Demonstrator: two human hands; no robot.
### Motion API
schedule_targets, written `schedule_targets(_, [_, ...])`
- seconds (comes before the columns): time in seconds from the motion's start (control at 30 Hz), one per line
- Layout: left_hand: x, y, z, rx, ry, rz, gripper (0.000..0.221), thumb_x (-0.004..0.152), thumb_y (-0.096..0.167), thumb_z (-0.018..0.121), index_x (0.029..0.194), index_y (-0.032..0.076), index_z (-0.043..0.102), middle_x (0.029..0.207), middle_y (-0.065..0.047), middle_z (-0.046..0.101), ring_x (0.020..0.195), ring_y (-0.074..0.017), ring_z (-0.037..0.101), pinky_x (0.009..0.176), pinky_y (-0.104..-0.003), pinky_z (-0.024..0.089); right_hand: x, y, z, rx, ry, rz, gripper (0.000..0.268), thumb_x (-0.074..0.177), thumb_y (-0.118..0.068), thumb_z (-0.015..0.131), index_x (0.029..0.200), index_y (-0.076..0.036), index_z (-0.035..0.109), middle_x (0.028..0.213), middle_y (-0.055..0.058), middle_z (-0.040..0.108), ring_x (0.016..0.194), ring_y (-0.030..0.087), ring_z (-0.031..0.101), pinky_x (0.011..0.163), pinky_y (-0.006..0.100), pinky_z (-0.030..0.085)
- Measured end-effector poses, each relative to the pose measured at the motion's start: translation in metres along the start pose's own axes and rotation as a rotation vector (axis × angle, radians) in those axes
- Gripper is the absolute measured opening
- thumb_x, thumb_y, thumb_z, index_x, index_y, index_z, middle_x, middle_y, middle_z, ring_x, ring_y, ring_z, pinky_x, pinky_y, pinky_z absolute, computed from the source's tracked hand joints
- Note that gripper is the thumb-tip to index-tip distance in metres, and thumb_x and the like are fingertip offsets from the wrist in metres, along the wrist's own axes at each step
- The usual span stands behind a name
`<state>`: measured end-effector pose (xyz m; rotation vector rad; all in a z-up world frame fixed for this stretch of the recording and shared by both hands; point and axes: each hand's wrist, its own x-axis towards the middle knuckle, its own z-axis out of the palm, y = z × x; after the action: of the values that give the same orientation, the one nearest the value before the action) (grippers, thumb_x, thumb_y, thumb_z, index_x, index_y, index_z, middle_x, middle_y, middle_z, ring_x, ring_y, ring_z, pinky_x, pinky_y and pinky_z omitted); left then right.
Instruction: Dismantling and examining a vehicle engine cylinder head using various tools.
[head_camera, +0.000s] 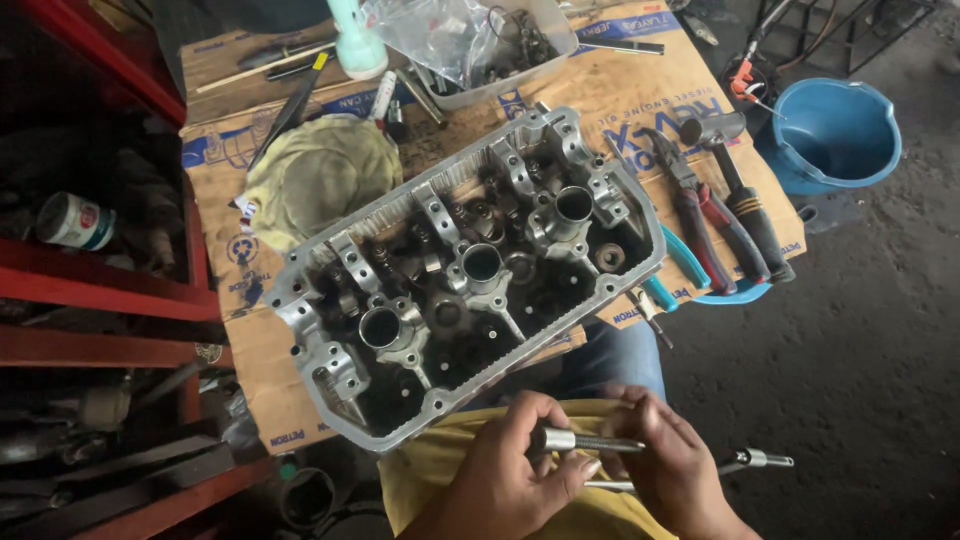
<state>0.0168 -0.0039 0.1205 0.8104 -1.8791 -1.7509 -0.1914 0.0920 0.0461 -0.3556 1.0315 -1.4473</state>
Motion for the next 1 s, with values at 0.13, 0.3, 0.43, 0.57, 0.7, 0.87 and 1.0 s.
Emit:
schedule_targets(0.13, [0.001, -0.012, 0.004, 0.007, 0.027, -0.013, 0.032, 0.089, 0.017, 0.076, 0.109, 0.004, 0.054, 0.07, 0.0, 0.066, 0.053, -0.0075, 0.052, 0.046, -0.026, 0.042, -0.002, 0.003, -0.012, 0.105, -0.1, -0.033, 0.059, 0.08, 0.01, 0.067, 0.137, 0.005, 0.054, 0.095, 0.02, 0.061, 0.072, 0.023, 0.057, 0.063, 0.038, 0.043])
schedule_targets(0.3, [0.003, -0.016, 0.006, -0.017, 0.056, -0.005, 0.035, 0.085, 0.014, 0.081, 0.107, 0.005, 0.055, 0.073, -0.001, 0.067, 0.057, -0.0068, 0.056, 0.049, -0.024, 0.045, -0.003, 0.007, -0.016, 0.152, -0.125, 0.022, 0.07, 0.076, 0.012, 0.062, 0.144, 0.002, 0.049, 0.107, 0.022, 0.059, 0.076, 0.026, 0.061, 0.068, 0.039, 0.045])
schedule_targets(0.43, [0.003, -0.015, 0.004, -0.054, 0.038, -0.079, 0.034, 0.086, 0.015, 0.08, 0.11, 0.006, 0.056, 0.075, 0.001, 0.066, 0.057, -0.0059, 0.053, 0.05, -0.023, 0.043, -0.001, 0.005, -0.004, -0.036, -0.005, 0.033, 0.048, 0.103, -0.026, 0.047, 0.121, 0.015, 0.065, 0.051, 0.019, 0.057, 0.04, 0.025, 0.045, 0.04, 0.037, 0.035])
schedule_targets(0.57, [0.002, -0.012, 0.002, -0.066, 0.018, -0.046, 0.034, 0.088, 0.015, 0.078, 0.11, 0.005, 0.054, 0.077, -0.001, 0.066, 0.06, -0.007, 0.055, 0.052, -0.024, 0.045, 0.0, 0.011, -0.009, 0.037, -0.025, -0.005, 0.046, 0.093, -0.012, 0.061, 0.135, 0.008, 0.056, 0.085, 0.019, 0.058, 0.068, 0.026, 0.056, 0.062, 0.042, 0.044])
schedule_targets(0.7, [0.003, -0.026, 0.008, -0.009, 0.044, -0.084, 0.032, 0.085, 0.016, 0.08, 0.106, 0.009, 0.057, 0.069, 0.0, 0.059, 0.055, -0.0095, 0.053, 0.049, -0.028, 0.046, 0.002, 0.011, -0.016, 0.012, 0.063, 0.143, 0.067, 0.09, -0.051, 0.057, 0.121, 0.008, 0.068, 0.07, 0.023, 0.062, 0.06, 0.031, 0.056, 0.056, 0.046, 0.04])
schedule_targets(0.87, [0.006, -0.052, 0.018, 0.064, 0.1, -0.052, 0.035, 0.078, 0.02, 0.086, 0.102, 0.012, 0.062, 0.06, 0.004, 0.061, 0.047, -0.0088, 0.053, 0.046, -0.027, 0.047, 0.011, 0.012, -0.038, 0.01, 0.073, 0.179, 0.034, 0.095, -0.023, 0.057, 0.088, 0.01, 0.06, 0.059, 0.023, 0.057, 0.049, 0.031, 0.054, 0.05, 0.042, 0.043])
schedule_targets(1.0, [0.008, -0.077, 0.023, 0.078, 0.104, -0.047, 0.035, 0.077, 0.027, 0.087, 0.101, 0.014, 0.065, 0.064, 0.004, 0.064, 0.05, -0.0081, 0.058, 0.05, -0.026, 0.05, 0.013, 0.008, -0.03, 0.152, -0.266, -0.041, 0.044, 0.079, 0.0, 0.077, 0.121, 0.003, 0.061, 0.103, 0.021, 0.066, 0.096, 0.031, 0.065, 0.082, 0.043, 0.048])
